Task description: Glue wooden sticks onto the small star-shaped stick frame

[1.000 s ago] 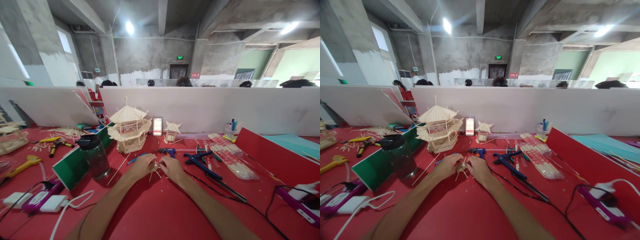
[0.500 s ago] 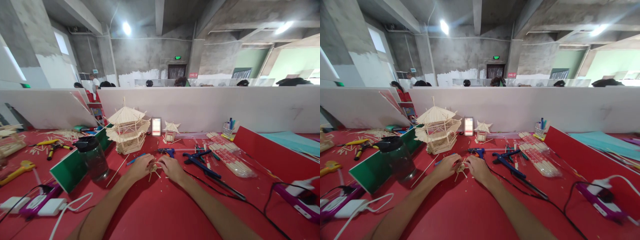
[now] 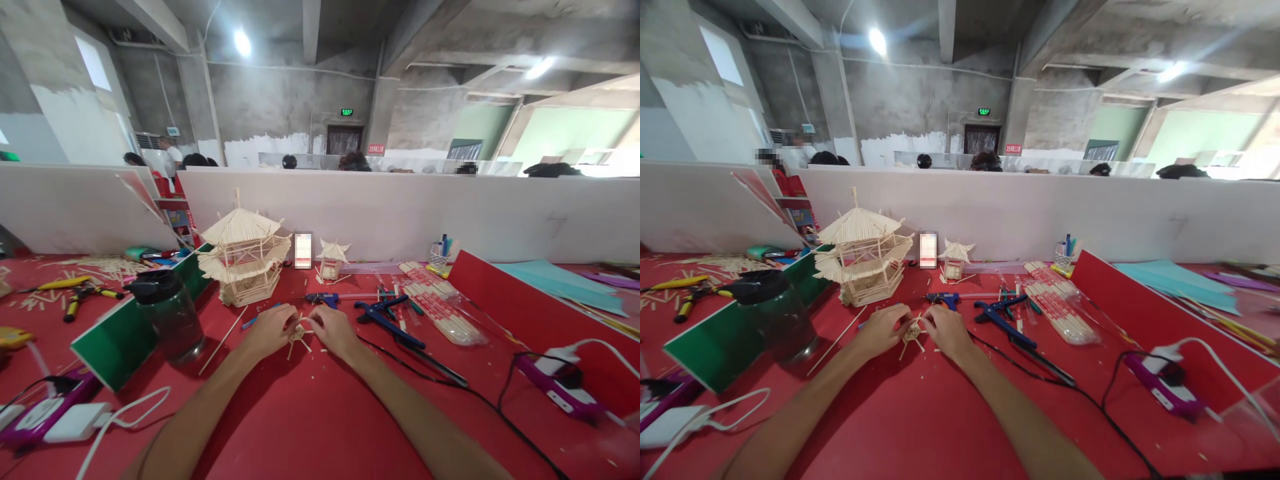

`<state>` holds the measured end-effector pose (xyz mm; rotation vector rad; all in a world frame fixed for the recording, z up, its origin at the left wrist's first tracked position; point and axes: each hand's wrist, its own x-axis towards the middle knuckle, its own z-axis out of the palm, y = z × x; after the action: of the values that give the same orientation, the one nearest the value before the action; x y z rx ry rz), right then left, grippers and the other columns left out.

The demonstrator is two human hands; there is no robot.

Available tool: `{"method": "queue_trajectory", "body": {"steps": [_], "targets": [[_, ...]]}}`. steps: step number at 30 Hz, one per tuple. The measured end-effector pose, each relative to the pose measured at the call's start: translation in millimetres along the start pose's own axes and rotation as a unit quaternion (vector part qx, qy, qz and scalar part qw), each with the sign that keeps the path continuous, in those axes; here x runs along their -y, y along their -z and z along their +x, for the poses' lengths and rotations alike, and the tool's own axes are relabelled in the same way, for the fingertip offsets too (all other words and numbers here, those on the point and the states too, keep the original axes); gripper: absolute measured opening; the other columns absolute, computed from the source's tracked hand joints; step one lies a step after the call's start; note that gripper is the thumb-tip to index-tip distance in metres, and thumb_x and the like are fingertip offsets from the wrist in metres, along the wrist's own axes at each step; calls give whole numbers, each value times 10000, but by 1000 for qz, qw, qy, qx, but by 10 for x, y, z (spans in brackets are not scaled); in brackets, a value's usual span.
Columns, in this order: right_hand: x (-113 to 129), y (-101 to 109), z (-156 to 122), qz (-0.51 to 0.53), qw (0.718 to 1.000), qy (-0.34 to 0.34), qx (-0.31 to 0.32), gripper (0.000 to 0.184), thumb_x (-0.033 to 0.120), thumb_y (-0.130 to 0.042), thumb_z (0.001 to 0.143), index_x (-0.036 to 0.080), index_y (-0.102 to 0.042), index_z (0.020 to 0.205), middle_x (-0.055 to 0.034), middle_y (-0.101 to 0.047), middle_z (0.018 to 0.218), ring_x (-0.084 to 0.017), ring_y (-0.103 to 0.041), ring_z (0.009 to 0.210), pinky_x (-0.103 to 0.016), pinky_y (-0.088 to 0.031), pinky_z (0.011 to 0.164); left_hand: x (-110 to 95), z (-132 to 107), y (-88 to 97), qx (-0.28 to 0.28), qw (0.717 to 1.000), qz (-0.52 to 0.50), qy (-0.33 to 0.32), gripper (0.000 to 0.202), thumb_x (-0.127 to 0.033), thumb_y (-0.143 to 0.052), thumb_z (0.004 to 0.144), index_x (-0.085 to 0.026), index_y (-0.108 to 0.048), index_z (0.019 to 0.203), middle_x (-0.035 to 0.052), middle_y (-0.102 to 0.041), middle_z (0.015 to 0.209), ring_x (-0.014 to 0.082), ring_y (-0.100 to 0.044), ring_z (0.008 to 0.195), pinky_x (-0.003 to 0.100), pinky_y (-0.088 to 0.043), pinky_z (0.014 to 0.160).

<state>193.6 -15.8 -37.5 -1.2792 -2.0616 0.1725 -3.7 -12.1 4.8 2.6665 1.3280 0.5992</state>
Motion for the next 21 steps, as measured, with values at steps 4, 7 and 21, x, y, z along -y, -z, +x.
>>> {"method": "queue_trajectory", "body": {"steps": [4,7,21], "targets": [[5,37,-4,-1,1000,-2,3,130,249,-577,922,198,-627,813,-12,-686,817,-143,-606,732,-242,-375,653,3,0,8,-3,1000,-5,2,150,-274,-491,937,-209,-600,858,13,-654,861,179,-614,816,268,-371,677],[4,70,-14,4,1000,-10,8,128,254,-612,899,195,-616,785,-11,-680,795,-143,-596,708,-241,-372,643,18,3,22,-8,1000,-15,4,152,-280,-491,937,-209,-602,860,14,-656,862,177,-617,814,266,-383,691],[64,102,-52,34,998,50,32,131,267,-564,950,205,-679,938,-27,-695,909,-137,-620,790,-231,-437,731,-3,-5,32,24,999,-17,-37,131,-236,-488,915,-195,-575,827,22,-632,832,163,-592,763,246,-356,651]]}}
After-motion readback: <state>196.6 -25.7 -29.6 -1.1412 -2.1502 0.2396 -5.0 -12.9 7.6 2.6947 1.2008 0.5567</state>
